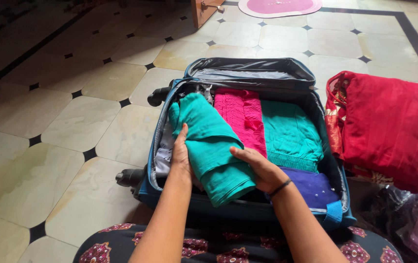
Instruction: The person packs a suitcase by organizing and placing various pieces of clothing and a white cloth item into it.
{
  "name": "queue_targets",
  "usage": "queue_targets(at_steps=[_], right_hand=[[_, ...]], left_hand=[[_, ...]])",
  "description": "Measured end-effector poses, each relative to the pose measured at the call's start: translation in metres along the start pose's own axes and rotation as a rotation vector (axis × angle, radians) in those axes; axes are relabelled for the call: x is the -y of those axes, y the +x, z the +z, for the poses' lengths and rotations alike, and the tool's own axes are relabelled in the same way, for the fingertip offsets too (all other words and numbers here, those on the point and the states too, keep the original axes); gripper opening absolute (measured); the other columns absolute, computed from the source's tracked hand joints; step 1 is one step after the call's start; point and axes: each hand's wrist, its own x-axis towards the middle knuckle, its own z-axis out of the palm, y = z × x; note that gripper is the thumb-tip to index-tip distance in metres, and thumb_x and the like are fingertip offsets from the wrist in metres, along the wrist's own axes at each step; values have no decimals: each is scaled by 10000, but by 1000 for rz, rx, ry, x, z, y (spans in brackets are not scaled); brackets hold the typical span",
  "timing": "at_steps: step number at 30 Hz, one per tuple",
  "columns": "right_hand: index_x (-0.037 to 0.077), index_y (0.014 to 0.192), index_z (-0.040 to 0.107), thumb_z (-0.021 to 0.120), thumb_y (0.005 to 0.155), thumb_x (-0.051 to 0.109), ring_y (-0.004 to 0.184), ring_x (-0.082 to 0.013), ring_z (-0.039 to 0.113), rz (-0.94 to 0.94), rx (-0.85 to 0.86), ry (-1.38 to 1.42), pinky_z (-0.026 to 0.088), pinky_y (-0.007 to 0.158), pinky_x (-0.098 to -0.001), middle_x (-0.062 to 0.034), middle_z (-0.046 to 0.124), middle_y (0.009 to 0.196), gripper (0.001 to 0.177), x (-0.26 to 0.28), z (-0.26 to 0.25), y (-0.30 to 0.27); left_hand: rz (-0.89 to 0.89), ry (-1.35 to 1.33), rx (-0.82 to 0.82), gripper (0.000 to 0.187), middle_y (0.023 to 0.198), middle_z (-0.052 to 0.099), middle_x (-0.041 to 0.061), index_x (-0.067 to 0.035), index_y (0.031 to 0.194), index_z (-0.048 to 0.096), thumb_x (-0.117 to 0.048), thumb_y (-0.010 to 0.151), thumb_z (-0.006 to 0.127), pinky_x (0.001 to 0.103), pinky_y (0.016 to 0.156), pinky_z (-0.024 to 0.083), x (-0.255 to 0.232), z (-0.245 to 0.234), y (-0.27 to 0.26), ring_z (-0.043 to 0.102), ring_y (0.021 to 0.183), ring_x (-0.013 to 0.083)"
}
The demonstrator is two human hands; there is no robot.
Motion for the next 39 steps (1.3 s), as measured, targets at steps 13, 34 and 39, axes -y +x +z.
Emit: queue_targets(at_steps=[13, 34, 39], right_hand=[[46, 1266, 619, 629, 890, 122, 931, -183, 701, -116, -433, -50, 609, 778, -361, -75, 707, 1090, 384, -33, 4, -24], [-5, 1159, 687, 745, 867, 128, 830, -137, 715, -213, -469, -246, 588, 734, -305, -63, 745, 981, 326, -41, 9, -17], [4, 1104, 719, 749, 883, 145, 795, -109, 689, -250, -467, -344, 567, 712, -280, -37, 744, 928, 264, -45, 4, -19]], left_hand=[[266, 80, -318, 536, 1154, 715, 182, 0, 1266, 625, -213, 813, 818, 562, 832, 629, 1, 11, -6, 729, 979, 338], [227, 117, -292, 538, 1100, 728, 145, -22, 1189, 659, -268, 750, 851, 561, 849, 625, 0, 14, -4, 726, 965, 317], [273, 247, -379, 532, 1103, 739, 132, -36, 1195, 657, -246, 744, 845, 520, 851, 628, 0, 12, -4, 735, 965, 286]])
